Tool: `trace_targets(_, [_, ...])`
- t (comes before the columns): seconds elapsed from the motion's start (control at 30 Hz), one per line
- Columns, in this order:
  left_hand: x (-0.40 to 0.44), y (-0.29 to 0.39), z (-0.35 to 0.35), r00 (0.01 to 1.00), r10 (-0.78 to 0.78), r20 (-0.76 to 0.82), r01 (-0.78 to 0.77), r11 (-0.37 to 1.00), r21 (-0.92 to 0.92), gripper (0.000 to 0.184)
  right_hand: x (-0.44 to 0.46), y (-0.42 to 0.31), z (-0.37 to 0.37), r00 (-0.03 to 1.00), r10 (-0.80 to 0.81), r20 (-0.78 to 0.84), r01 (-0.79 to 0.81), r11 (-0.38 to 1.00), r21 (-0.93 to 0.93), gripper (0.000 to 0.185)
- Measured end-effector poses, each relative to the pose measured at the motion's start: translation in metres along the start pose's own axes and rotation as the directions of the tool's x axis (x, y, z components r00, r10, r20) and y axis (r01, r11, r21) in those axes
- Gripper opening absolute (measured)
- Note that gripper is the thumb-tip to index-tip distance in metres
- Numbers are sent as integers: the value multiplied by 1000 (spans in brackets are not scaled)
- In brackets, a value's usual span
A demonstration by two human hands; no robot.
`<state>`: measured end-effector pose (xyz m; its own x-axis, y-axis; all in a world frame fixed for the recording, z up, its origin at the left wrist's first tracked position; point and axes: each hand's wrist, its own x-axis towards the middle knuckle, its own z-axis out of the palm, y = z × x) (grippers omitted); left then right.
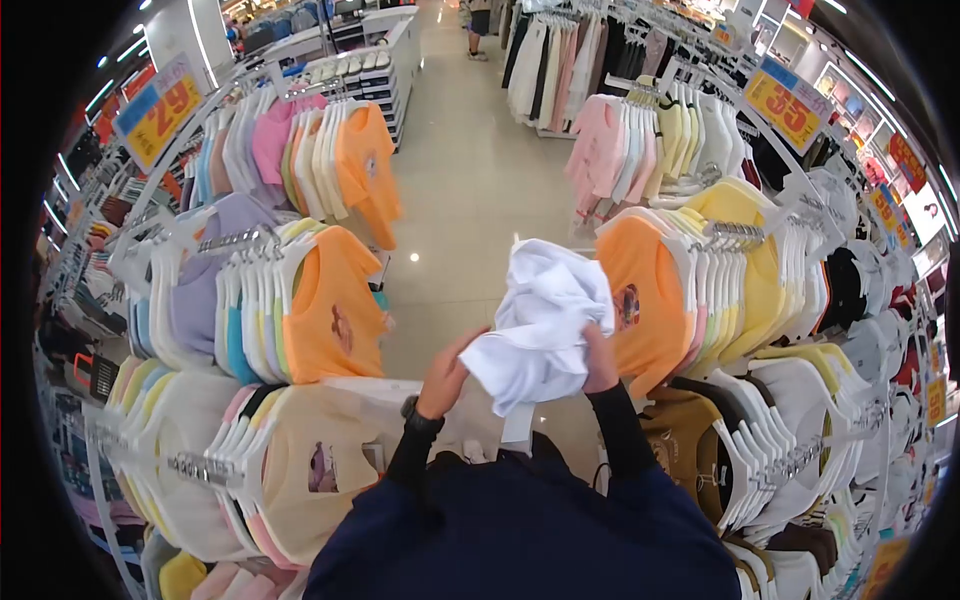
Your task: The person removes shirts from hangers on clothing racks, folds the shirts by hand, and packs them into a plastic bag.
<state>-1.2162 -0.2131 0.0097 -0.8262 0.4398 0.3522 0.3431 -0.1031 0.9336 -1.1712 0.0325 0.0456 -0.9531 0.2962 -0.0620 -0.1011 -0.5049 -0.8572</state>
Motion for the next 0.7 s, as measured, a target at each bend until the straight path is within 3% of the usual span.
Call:
trace_targets(0.1, [84, 14, -4, 972, -205, 117, 216, 972, -91, 49, 59, 10, 25, 998, -24, 52, 31, 991, -127, 46])
trace_targets(0.17, [131, -16, -4, 977, -171, 127, 195, 960, -201, 57, 102, 22, 23, 999, -52, -5, 50, 980, -190, 49])
trace_targets(0.2, [155, -29, -5, 980, -151, 132, 180, 950, -254, 61, 127, 25, 19, 1000, -9, -28, 6, 992, -126, 50])
trace_targets(0.27, [195, -48, -9, 946, -251, 204, 314, 865, -392, 52, 178, 30, 9, 994, 80, -70, -79, 997, 12, 52])
trace_targets(0.37, [251, -92, -10, 855, -411, 317, 509, 548, -664, 39, 247, 34, -3, 982, 151, 114, -177, 947, 267, 61])
trace_targets(0.47, [302, -156, -14, 770, -596, 230, 612, 587, -530, 41, 322, 42, 2, 887, 260, 381, -422, 789, 446, 69])
trace_targets(0.5, [320, -156, -18, 779, -584, 230, 600, 586, -544, 42, 346, 58, -1, 912, 291, 288, -393, 821, 415, 71])
trace_targets(0.57, [359, -155, -23, 791, -560, 245, 585, 578, -569, 44, 368, 47, 21, 857, 391, 337, -512, 723, 464, 65])
trace_targets(0.7, [427, -161, -44, 801, -558, 216, 598, 731, -329, 62, 447, 62, 25, 809, 459, 367, -582, 709, 398, 65])
